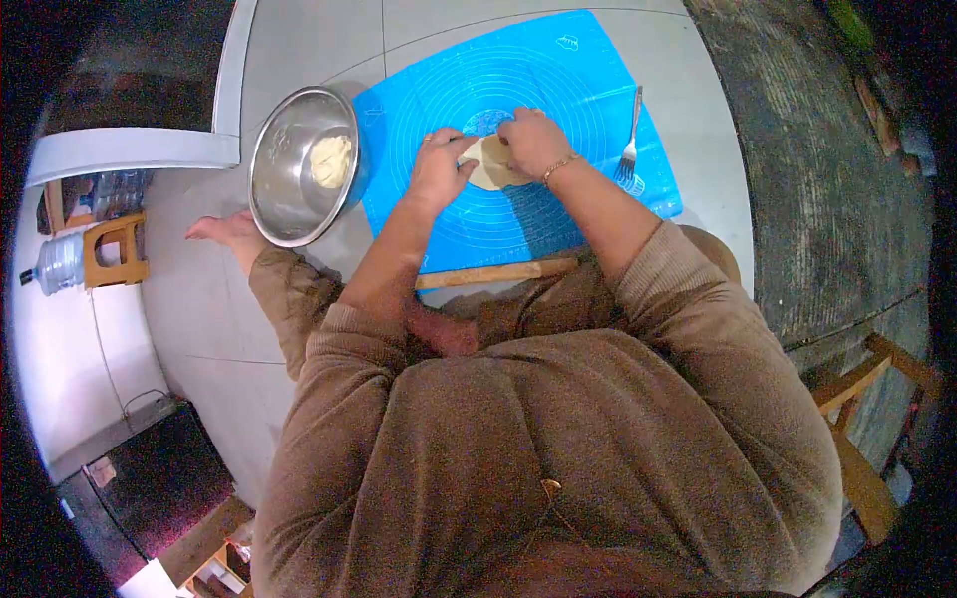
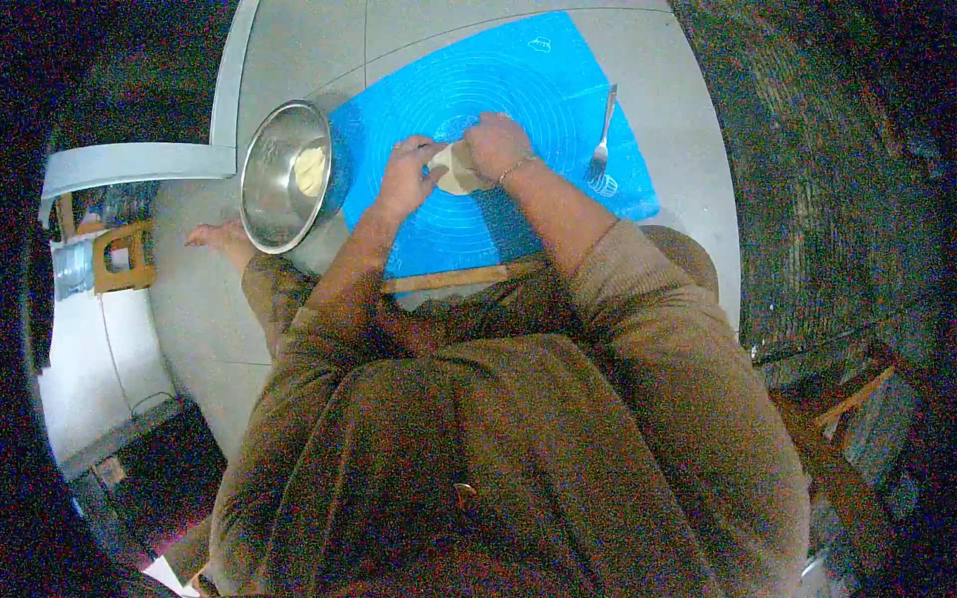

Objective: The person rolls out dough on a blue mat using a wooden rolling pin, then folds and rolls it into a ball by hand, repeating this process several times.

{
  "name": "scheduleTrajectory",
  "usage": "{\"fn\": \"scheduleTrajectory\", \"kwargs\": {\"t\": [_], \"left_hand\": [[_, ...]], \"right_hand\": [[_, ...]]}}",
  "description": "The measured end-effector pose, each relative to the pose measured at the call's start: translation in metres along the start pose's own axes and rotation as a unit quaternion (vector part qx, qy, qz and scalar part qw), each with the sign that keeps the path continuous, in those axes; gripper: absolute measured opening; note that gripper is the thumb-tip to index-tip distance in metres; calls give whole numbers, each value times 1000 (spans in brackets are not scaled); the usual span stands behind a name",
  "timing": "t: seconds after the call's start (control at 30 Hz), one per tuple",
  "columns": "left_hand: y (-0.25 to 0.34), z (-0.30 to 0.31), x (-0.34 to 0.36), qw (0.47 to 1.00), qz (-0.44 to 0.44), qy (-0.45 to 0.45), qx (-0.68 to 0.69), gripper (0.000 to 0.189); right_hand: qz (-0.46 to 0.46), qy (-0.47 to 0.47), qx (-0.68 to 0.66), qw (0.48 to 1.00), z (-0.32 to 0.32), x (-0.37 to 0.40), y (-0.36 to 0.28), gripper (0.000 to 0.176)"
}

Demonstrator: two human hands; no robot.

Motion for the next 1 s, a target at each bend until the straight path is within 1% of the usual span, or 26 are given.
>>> {"fn": "scheduleTrajectory", "kwargs": {"t": [0.07, 0.17, 0.2, 0.27, 0.37, 0.47, 0.57, 0.67, 0.77, 0.87, 0.97, 1.0], "left_hand": [[0, 1, -3, 1000, 16, -11, 8, 36], [-4, 0, -5, 1000, 4, -8, 12, 33], [-4, -1, -6, 1000, -1, -2, 19, 32], [-6, -5, -6, 999, -11, 11, 33, 31], [1, -5, -3, 999, -33, 22, 14, 24], [1, -7, -1, 999, -38, 3, 15, 17], [-2, -9, -1, 999, -39, -10, 32, 17], [0, -9, -1, 997, -52, 41, 27, 13], [12, -7, -4, 996, -28, 79, 32, 16], [14, -9, -9, 996, -56, 67, 25, 16], [9, -14, -16, 997, -69, 6, 24, 17], [10, -13, -19, 997, -70, 0, 19, 17]], "right_hand": [[5, 3, 23, 1000, 1, -1, -1, 21], [-10, 8, 3, 1000, 0, -5, 1, 19], [7, -1, 14, 1000, 1, -5, 1, 18], [40, -20, 36, 998, 3, -5, 0, 20], [29, -16, 36, 999, 8, -3, -9, 21], [26, -35, 39, 998, 7, -2, -10, 21], [32, -27, 47, 998, 2, -5, -4, 21], [32, -25, 40, 998, 1, -6, -1, 23], [27, -50, 39, 998, 4, -10, -2, 27], [12, -43, 11, 999, 9, -15, 1, 31], [20, -90, 11, 996, 7, -9, 3, 33], [17, -81, 20, 996, 10, -8, 2, 34]]}}
Point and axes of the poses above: each hand's wrist, its own x-axis away from the middle knuckle, its own z-axis out of the back of the hand, y = z × x, the point moved 3 cm from there along -x, towards the middle knuckle, and after that the axes turned 2 degrees about -y, right-handed, at the moved point
